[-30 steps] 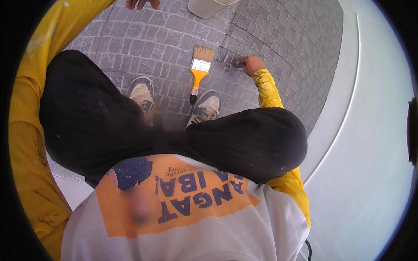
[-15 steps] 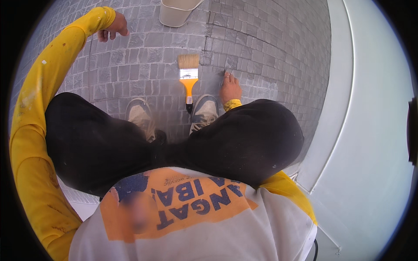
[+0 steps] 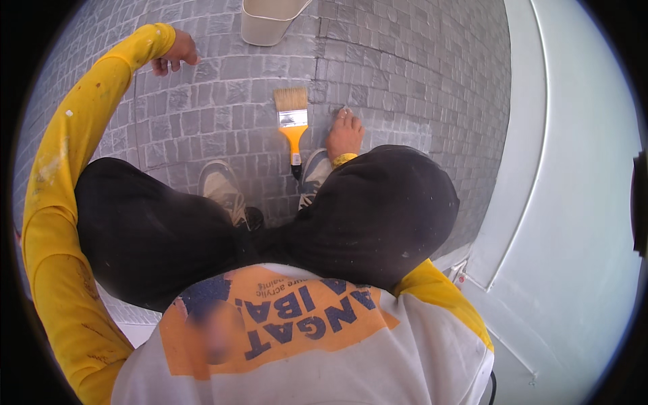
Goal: The person kneels on a tiled floor and uses a brush to apply a white grout or sealant into the gaps between tiles. They repeatedly dip the brush into a bucket and spread the material across the surface, occasionally using a small trowel to smooth or adjust the application.
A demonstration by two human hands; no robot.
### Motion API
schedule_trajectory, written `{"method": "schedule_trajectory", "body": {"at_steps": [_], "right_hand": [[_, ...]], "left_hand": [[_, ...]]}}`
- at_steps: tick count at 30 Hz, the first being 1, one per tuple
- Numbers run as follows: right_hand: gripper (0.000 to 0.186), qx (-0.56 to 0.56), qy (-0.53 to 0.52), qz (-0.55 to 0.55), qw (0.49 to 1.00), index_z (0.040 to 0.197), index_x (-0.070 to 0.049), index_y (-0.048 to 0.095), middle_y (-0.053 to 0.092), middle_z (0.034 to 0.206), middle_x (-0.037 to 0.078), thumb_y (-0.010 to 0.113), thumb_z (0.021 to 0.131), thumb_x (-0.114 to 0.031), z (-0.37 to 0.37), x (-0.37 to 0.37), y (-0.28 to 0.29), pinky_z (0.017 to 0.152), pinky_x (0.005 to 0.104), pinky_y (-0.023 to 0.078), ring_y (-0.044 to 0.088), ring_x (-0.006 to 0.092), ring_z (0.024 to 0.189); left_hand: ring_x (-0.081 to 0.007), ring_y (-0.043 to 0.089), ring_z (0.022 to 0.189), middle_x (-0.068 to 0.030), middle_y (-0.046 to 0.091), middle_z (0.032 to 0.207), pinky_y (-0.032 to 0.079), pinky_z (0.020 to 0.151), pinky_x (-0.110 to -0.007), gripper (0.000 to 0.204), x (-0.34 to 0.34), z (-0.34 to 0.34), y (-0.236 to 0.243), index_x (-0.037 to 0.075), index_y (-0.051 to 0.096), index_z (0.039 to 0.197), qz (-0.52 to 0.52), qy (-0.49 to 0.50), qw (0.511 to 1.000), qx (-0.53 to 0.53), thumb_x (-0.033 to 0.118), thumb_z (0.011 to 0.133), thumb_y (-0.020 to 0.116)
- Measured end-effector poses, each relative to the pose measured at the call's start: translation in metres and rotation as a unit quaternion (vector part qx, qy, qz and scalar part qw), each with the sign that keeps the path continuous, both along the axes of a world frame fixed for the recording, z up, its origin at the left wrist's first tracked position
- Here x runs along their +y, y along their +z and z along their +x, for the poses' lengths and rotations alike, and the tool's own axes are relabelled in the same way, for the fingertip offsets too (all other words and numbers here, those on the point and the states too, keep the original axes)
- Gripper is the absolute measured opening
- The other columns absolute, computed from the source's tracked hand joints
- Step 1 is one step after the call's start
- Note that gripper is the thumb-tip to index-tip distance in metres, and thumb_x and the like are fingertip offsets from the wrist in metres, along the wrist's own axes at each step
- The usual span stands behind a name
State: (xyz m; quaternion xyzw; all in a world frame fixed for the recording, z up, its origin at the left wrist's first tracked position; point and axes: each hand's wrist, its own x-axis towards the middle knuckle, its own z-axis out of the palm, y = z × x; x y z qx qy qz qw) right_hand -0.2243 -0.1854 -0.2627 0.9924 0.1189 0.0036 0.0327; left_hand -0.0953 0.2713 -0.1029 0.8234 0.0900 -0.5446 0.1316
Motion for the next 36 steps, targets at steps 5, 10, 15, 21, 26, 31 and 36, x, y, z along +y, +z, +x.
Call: {"method": "schedule_trajectory", "body": {"at_steps": [5, 10, 15, 21, 26, 31, 36], "right_hand": [[0.051, 0.017, -0.015, -0.014, 1.0, 0.136, -0.002, 0.052, 0.052, 0.142, 0.013, 0.051, 0.087, -0.013, 0.001, 0.004, 0.0, 0.1, 0.047, 0.036, 0.048, 0.0328, 0.123], [0.049, 0.021, -0.016, -0.01, 1.0, 0.135, -0.003, 0.054, 0.054, 0.14, 0.013, 0.051, 0.087, -0.013, 0.004, 0.007, 0.003, 0.1, 0.0471, 0.037, 0.049, 0.033, 0.122], [0.04, -0.014, -0.001, 0.049, 0.999, 0.125, -0.002, 0.058, 0.059, 0.132, 0.012, 0.051, 0.086, -0.011, 0.008, 0.005, 0.002, 0.096, 0.0484, 0.041, 0.052, 0.0356, 0.116], [0.039, 0.06, -0.022, 0.026, 0.998, 0.122, -0.004, 0.059, 0.06, 0.128, 0.011, 0.051, 0.085, -0.011, 0.018, 0.004, 0.003, 0.094, 0.0482, 0.043, 0.054, 0.0349, 0.111], [0.043, 0.079, -0.027, -0.007, 0.996, 0.125, -0.006, 0.059, 0.06, 0.13, 0.01, 0.054, 0.083, -0.009, 0.03, 0.014, 0.031, 0.094, 0.047, 0.043, 0.054, 0.0343, 0.112], [0.055, -0.03, 0.29, 0.102, 0.951, 0.134, -0.007, 0.052, 0.058, 0.131, 0.01, 0.064, 0.081, -0.012, 0.015, 0.049, 0.06, 0.095, 0.0464, 0.042, 0.053, 0.0343, 0.113], [0.082, 0.043, 0.173, 0.15, 0.973, 0.143, -0.007, 0.039, 0.052, 0.135, 0.021, 0.078, 0.077, -0.035, -0.014, 0.065, 0.079, 0.098, 0.0474, 0.041, 0.053, 0.0373, 0.115]], "left_hand": [[-0.0366, 0.069, 0.1, -0.0252, 0.059, 0.132, 0.06, 0.085, -0.046, 0.058, 0.003, -0.002, -0.005, 0.009, 0.044, 0.147, -0.003, 0.0, 1.0, -0.007, 0.037, 0.097, 0.054], [-0.0373, 0.069, 0.1, -0.0258, 0.058, 0.133, 0.06, 0.085, -0.047, 0.059, 0.007, -0.002, -0.012, 0.009, 0.043, 0.147, -0.009, -0.002, 1.0, 0.0, 0.036, 0.097, 0.054], [-0.0378, 0.069, 0.1, -0.0264, 0.058, 0.133, 0.06, 0.084, -0.048, 0.059, 0.009, 0.0, -0.017, 0.008, 0.043, 0.148, -0.023, 0.002, 1.0, 0.011, 0.037, 0.097, 0.055], [-0.0372, 0.069, 0.098, -0.0266, 0.058, 0.132, 0.061, 0.082, -0.046, 0.061, 0.005, 0.002, -0.013, 0.007, 0.042, 0.147, -0.024, -0.007, 1.0, 0.001, 0.039, 0.097, 0.054], [-0.0348, 0.07, 0.096, -0.0257, 0.059, 0.131, 0.061, 0.082, -0.045, 0.06, 0.003, -0.006, -0.002, 0.007, 0.043, 0.147, -0.003, -0.015, 0.999, -0.035, 0.039, 0.097, 0.053], [-0.0324, 0.071, 0.093, -0.0241, 0.062, 0.126, 0.062, 0.079, -0.044, 0.058, 0.016, -0.009, 0.004, 0.007, 0.045, 0.146, -0.028, -0.02, 0.999, -0.04, 0.038, 0.097, 0.053], [-0.0317, 0.072, 0.088, -0.0229, 0.065, 0.12, 0.062, 0.078, -0.042, 0.056, 0.014, -0.02, 0.001, 0.006, 0.048, 0.143, 0.027, -0.026, 0.998, -0.052, 0.039, 0.098, 0.054]]}}
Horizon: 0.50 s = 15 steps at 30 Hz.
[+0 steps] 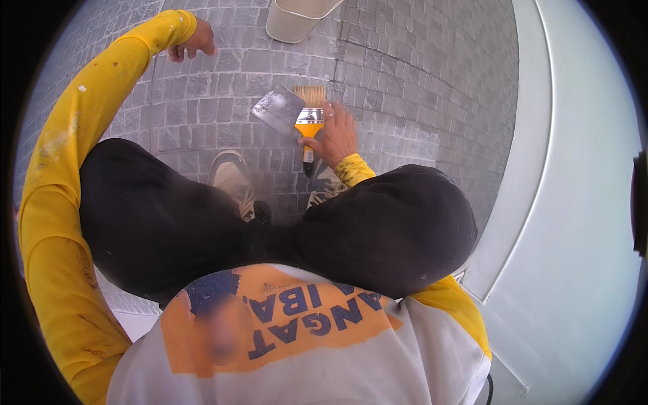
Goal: The person kneels on a tiled floor and uses a brush to apply a white grout or sealant into the gaps between tiles. They repeatedly dip the brush into a bucket and spread the material across the surface, occasionally using a small trowel to smooth or adjust the application.
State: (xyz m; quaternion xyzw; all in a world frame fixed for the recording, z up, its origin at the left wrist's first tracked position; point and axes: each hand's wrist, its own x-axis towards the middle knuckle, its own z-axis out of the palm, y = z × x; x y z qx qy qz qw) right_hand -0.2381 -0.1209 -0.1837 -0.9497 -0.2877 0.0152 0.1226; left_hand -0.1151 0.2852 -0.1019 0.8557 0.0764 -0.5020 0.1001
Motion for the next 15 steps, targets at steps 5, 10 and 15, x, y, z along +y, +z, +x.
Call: {"method": "schedule_trajectory", "body": {"at_steps": [5, 10, 15], "right_hand": [[0.066, 0.246, 0.049, -0.074, 0.965, 0.142, -0.007, 0.038, 0.069, 0.098, 0.02, 0.063, 0.087, -0.034, -0.013, -0.005, -0.003, 0.079, 0.0478, 0.052, 0.067, 0.0412, 0.088], [0.05, 0.074, -0.231, 0.066, 0.968, 0.136, -0.005, 0.049, 0.064, 0.108, 0.024, 0.057, 0.09, -0.021, -0.002, -0.058, -0.002, 0.08, 0.0515, 0.052, 0.064, 0.0434, 0.093], [0.05, 0.198, -0.151, -0.107, 0.963, 0.141, -0.009, 0.051, 0.062, 0.102, 0.022, 0.054, 0.092, -0.017, -0.017, -0.119, 0.018, 0.081, 0.0485, 0.052, 0.065, 0.0398, 0.092]], "left_hand": [[-0.0324, 0.072, 0.09, -0.0228, 0.064, 0.124, 0.062, 0.079, -0.043, 0.057, -0.021, 0.003, 0.012, 0.005, 0.05, 0.142, 0.006, -0.03, 0.999, 0.025, 0.039, 0.097, 0.054], [-0.0328, 0.072, 0.089, -0.0225, 0.064, 0.125, 0.062, 0.078, -0.042, 0.057, -0.027, 0.006, 0.021, 0.005, 0.05, 0.141, 0.009, -0.002, 1.0, -0.01, 0.04, 0.097, 0.056], [-0.0324, 0.071, 0.087, -0.0224, 0.064, 0.125, 0.061, 0.077, -0.042, 0.059, -0.019, 0.009, 0.021, 0.004, 0.05, 0.141, 0.028, -0.026, 0.999, 0.026, 0.041, 0.096, 0.057]]}}
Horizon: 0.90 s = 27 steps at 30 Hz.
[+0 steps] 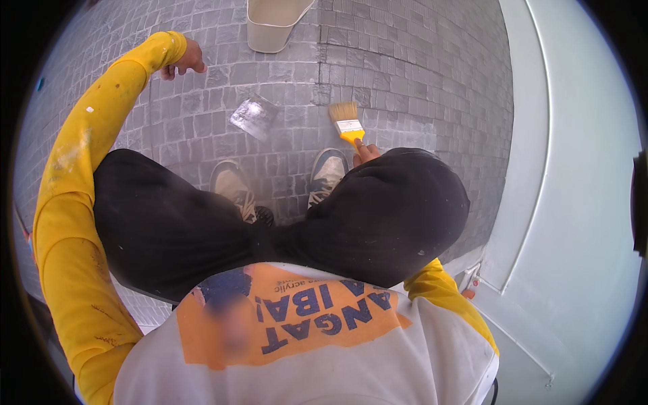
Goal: The person kneels on a tiled floor and uses a brush to apply a white grout or sealant into the gaps between tiles. They repeatedly dip the brush into a bucket and spread the material across the surface, occasionally using a small trowel to smooth or adjust the application.
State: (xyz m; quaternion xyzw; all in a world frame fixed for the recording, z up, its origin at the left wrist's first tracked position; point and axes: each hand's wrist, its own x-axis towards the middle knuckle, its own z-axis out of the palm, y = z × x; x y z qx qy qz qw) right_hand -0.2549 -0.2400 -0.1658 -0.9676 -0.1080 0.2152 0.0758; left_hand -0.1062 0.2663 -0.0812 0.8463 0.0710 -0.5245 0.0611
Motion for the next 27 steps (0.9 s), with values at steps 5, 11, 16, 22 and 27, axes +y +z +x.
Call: {"method": "schedule_trajectory", "body": {"at_steps": [5, 11, 16, 22, 27], "right_hand": [[0.046, 0.051, -0.11, -0.022, 0.992, 0.136, -0.008, 0.057, 0.063, 0.104, 0.022, 0.056, 0.091, -0.016, 0.008, -0.006, 0.014, 0.084, 0.0457, 0.051, 0.065, 0.04, 0.095], [0.044, 0.059, -0.047, -0.046, 0.996, 0.133, -0.005, 0.06, 0.064, 0.11, 0.025, 0.056, 0.09, -0.013, 0.025, 0.006, 0.038, 0.093, 0.046, 0.05, 0.064, 0.0417, 0.102], [0.041, 0.038, -0.058, -0.04, 0.997, 0.129, -0.003, 0.062, 0.065, 0.111, 0.025, 0.055, 0.089, -0.011, 0.035, 0.015, 0.045, 0.093, 0.0465, 0.051, 0.065, 0.0406, 0.102], [0.045, 0.024, -0.055, -0.084, 0.995, 0.132, -0.006, 0.061, 0.065, 0.111, 0.023, 0.057, 0.089, -0.014, 0.042, 0.009, 0.037, 0.092, 0.047, 0.05, 0.065, 0.0415, 0.102], [0.046, 0.0, -0.132, -0.062, 0.989, 0.133, -0.008, 0.06, 0.064, 0.111, 0.022, 0.057, 0.088, -0.013, 0.037, -0.01, 0.032, 0.09, 0.0463, 0.051, 0.065, 0.0403, 0.1]], "left_hand": [[-0.033, 0.071, 0.087, -0.0235, 0.063, 0.125, 0.061, 0.076, -0.042, 0.061, -0.005, 0.008, -0.009, 0.001, 0.05, 0.14, -0.015, 0.016, 1.0, -0.008, 0.042, 0.096, 0.057], [-0.0346, 0.071, 0.091, -0.0248, 0.063, 0.125, 0.061, 0.079, -0.044, 0.062, -0.008, 0.012, -0.016, 0.0, 0.05, 0.14, -0.034, 0.01, 0.999, -0.007, 0.043, 0.096, 0.057], [-0.0341, 0.071, 0.093, -0.0237, 0.062, 0.126, 0.061, 0.08, -0.044, 0.061, -0.002, 0.011, -0.017, 0.0, 0.05, 0.139, -0.033, 0.015, 0.999, -0.012, 0.044, 0.096, 0.057], [-0.0321, 0.071, 0.086, -0.0209, 0.065, 0.122, 0.061, 0.076, -0.043, 0.06, 0.006, 0.01, -0.023, 0.001, 0.053, 0.137, -0.04, 0.016, 0.999, -0.005, 0.043, 0.095, 0.059], [-0.0319, 0.07, 0.079, -0.0195, 0.07, 0.108, 0.059, 0.074, -0.044, 0.056, -0.012, 0.002, -0.026, -0.001, 0.064, 0.122, -0.018, -0.103, 0.994, 0.013, 0.043, 0.089, 0.068]]}}
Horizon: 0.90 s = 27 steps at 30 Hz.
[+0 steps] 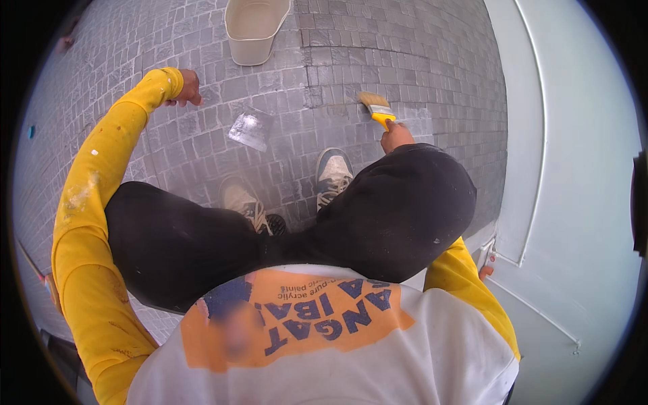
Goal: The person kneels on a tiled floor and uses a brush to apply a white grout or sealant into the gaps between tiles. They repeatedly dip the brush into a bucket and spread the material across the surface, occasionally using a small trowel to smooth or adjust the application.
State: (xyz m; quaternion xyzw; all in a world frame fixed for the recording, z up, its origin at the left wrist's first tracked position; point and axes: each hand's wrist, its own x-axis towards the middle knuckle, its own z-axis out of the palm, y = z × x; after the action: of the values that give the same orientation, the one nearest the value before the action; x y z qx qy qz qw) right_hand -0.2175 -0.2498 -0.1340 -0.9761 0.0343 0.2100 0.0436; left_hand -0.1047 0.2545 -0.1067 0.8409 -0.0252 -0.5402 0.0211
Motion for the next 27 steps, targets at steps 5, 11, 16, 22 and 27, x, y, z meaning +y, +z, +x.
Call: {"method": "schedule_trajectory", "body": {"at_steps": [5, 11, 16, 22, 27], "right_hand": [[0.045, -0.026, -0.014, 0.071, 0.997, 0.135, -0.009, 0.059, 0.064, 0.105, 0.021, 0.059, 0.09, -0.016, -0.036, -0.008, -0.023, 0.085, 0.0459, 0.053, 0.065, 0.0395, 0.095], [0.049, -0.15, -0.157, 0.088, 0.972, 0.139, -0.015, 0.054, 0.059, 0.109, 0.017, 0.064, 0.091, -0.023, -0.082, -0.027, -0.075, 0.079, 0.0432, 0.054, 0.066, 0.0343, 0.09], [0.057, -0.149, -0.246, 0.157, 0.945, 0.141, -0.02, 0.052, 0.053, 0.124, 0.017, 0.07, 0.088, -0.031, -0.111, -0.059, -0.123, 0.083, 0.0445, 0.051, 0.061, 0.0358, 0.099], [0.056, -0.249, -0.072, 0.29, 0.921, 0.135, -0.013, 0.057, 0.052, 0.133, 0.019, 0.075, 0.084, -0.029, -0.073, -0.053, -0.104, 0.093, 0.0478, 0.047, 0.057, 0.0369, 0.114], [0.038, -0.14, 0.031, 0.415, 0.898, 0.123, -0.007, 0.063, 0.064, 0.104, 0.012, 0.07, 0.088, -0.018, -0.019, 0.01, -0.079, 0.077, 0.0381, 0.052, 0.065, 0.0282, 0.091]], "left_hand": [[-0.0376, 0.067, 0.104, -0.0214, 0.07, 0.109, 0.052, 0.091, -0.046, 0.058, -0.037, -0.048, -0.011, -0.001, 0.068, 0.111, 0.017, -0.153, 0.984, -0.087, 0.049, 0.083, 0.071], [-0.0406, 0.054, 0.126, -0.0255, 0.051, 0.139, 0.046, 0.104, -0.045, 0.103, -0.106, -0.103, -0.053, 0.001, 0.034, 0.146, 0.042, 0.12, 0.984, -0.125, 0.058, 0.073, 0.078], [-0.0412, 0.05, 0.13, -0.0249, 0.05, 0.14, 0.046, 0.103, -0.047, 0.105, -0.16, -0.132, -0.086, 0.005, 0.03, 0.147, 0.119, 0.296, 0.911, -0.26, 0.054, 0.071, 0.082], [-0.0362, 0.052, 0.127, -0.0169, 0.053, 0.131, 0.044, 0.104, -0.046, 0.081, -0.171, -0.104, -0.089, 0.009, 0.051, 0.131, 0.102, 0.281, 0.922, -0.247, 0.053, 0.07, 0.082], [-0.0385, 0.053, 0.125, -0.0183, 0.052, 0.132, 0.045, 0.103, -0.046, 0.09, -0.213, -0.122, -0.074, 0.007, 0.051, 0.131, 0.139, 0.344, 0.904, -0.214, 0.056, 0.065, 0.085]]}}
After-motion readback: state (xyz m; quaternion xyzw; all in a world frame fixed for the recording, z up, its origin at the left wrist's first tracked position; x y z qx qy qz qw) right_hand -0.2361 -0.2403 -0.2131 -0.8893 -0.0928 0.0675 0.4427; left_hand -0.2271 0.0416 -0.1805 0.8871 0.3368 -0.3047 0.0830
